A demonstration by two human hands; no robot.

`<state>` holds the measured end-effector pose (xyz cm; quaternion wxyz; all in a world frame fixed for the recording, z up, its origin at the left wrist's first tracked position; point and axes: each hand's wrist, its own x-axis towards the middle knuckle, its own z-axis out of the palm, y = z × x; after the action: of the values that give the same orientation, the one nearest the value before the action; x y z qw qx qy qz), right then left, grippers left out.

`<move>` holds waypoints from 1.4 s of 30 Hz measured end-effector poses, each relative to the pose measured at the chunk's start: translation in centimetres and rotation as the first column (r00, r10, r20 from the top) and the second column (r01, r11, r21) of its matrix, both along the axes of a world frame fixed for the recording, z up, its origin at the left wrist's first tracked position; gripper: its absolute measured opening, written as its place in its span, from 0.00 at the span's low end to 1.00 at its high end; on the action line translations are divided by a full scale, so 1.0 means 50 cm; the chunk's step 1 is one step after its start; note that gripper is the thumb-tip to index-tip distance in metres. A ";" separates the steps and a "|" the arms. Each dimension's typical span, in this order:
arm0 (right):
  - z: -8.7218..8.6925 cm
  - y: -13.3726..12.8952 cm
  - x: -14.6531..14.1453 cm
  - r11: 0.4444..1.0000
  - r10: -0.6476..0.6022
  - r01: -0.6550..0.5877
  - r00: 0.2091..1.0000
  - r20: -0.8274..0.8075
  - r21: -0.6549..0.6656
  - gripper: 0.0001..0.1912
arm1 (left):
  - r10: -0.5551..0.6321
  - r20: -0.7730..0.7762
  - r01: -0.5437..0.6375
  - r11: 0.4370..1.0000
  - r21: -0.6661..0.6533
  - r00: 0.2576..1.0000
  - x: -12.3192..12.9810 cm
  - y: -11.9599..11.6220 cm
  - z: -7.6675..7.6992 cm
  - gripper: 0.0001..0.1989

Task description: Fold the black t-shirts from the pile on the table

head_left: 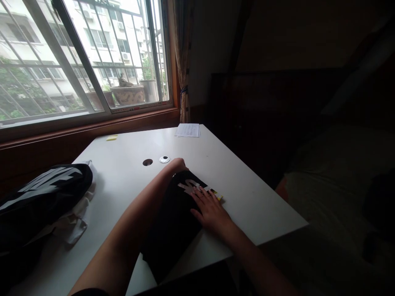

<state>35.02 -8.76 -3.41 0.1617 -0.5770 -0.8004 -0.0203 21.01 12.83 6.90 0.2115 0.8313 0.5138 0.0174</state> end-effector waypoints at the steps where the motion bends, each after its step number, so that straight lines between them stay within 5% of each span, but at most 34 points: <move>1: -0.001 0.000 0.001 1.000 0.002 -0.002 1.000 -0.002 -0.004 0.33 | 0.002 -0.001 -0.002 1.000 -0.014 1.000 -0.002 0.004 0.003 0.13; 9: 0.009 0.000 -0.001 1.000 0.001 -0.001 1.000 -0.008 -0.028 0.33 | 0.081 0.028 -0.081 0.996 -0.031 0.996 -0.028 0.003 -0.008 0.15; 17: 0.007 -0.004 -0.004 1.000 -0.007 0.007 1.000 -0.009 0.001 0.33 | 0.112 0.100 -0.134 0.959 0.250 0.989 -0.026 -0.031 -0.036 0.14; 27: 0.013 -0.004 -0.003 1.000 -0.010 0.010 1.000 0.004 -0.014 0.31 | -0.024 0.049 0.023 0.999 0.035 0.999 -0.078 0.000 -0.032 0.14; 34: 0.010 -0.005 -0.001 1.000 0.000 -0.001 1.000 0.023 0.022 0.31 | 0.108 0.107 -0.133 0.953 0.270 0.988 -0.085 -0.020 -0.045 0.12; 40: 0.001 -0.002 -0.002 0.999 0.000 0.000 1.000 -0.008 0.032 0.33 | -0.137 0.142 0.075 0.924 0.374 0.980 -0.048 -0.064 -0.041 0.14; 42: 0.005 -0.004 -0.003 1.000 -0.005 0.006 1.000 -0.016 0.022 0.33 | -0.127 0.130 0.074 0.933 0.351 0.983 -0.031 -0.060 -0.048 0.14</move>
<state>34.89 -8.94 -3.17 0.1743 -0.5775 -0.7971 -0.0248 19.45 9.85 4.48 0.1012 0.8769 0.4422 0.1589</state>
